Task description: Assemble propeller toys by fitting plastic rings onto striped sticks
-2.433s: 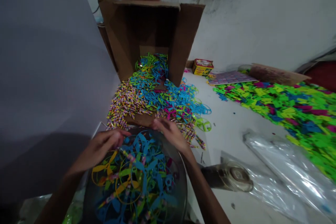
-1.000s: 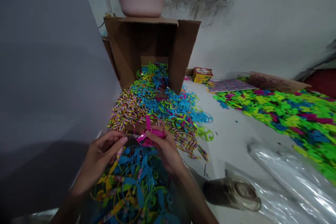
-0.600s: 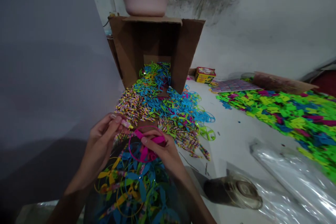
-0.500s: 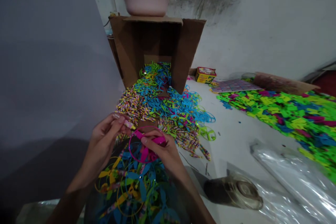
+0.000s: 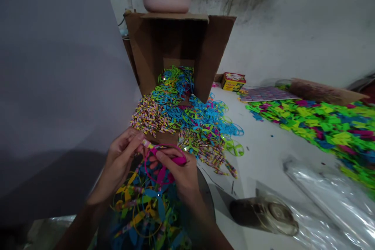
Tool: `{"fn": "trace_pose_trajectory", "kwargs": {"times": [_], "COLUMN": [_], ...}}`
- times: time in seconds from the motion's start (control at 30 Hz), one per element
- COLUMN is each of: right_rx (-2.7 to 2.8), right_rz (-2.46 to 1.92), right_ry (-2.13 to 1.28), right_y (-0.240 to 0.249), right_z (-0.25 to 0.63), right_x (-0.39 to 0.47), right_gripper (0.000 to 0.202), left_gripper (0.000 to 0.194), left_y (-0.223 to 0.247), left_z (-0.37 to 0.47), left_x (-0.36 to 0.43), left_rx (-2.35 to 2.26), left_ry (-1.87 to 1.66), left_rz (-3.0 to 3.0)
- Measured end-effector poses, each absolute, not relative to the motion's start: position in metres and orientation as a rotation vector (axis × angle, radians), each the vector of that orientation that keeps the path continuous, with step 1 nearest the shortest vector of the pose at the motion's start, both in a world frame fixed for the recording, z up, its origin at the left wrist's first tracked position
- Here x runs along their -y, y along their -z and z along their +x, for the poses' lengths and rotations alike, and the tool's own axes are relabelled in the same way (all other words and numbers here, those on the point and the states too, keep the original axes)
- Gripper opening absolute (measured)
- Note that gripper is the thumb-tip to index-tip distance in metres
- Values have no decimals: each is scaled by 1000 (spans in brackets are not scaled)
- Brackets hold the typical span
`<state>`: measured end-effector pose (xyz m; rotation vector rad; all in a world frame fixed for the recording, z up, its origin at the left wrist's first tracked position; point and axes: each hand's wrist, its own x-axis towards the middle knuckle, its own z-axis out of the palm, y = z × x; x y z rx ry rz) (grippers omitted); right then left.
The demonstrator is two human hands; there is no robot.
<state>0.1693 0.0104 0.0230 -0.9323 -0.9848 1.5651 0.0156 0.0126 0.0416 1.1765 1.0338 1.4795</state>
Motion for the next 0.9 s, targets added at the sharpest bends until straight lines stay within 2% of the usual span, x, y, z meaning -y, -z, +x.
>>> {"fn": "trace_pose_trajectory", "kwargs": {"times": [0.37, 0.6, 0.7, 0.8, 0.9], "right_rx": [1078, 1134, 1175, 1350, 1466], "right_rz": [-928, -1018, -1011, -935, -989], "right_ry": [-1546, -1429, -1491, -1587, -1380], "right_y": [-22, -18, -19, -25, -16], "right_z": [174, 168, 174, 194, 225], "right_x": [-4, 2, 1, -11, -39], "right_gripper": [20, 18, 19, 31, 45], "left_gripper": [27, 31, 29, 29, 35], "left_y": [-42, -41, -41, -42, -33], "left_z": [1, 5, 3, -11, -33], "left_x": [-14, -9, -6, -4, -11], "left_rx": [-1028, -1136, -1169, -1153, -1158], "left_ry": [-1206, -1140, -1132, -1065, -953], "left_rz": [1377, 1432, 1432, 1481, 1703]}}
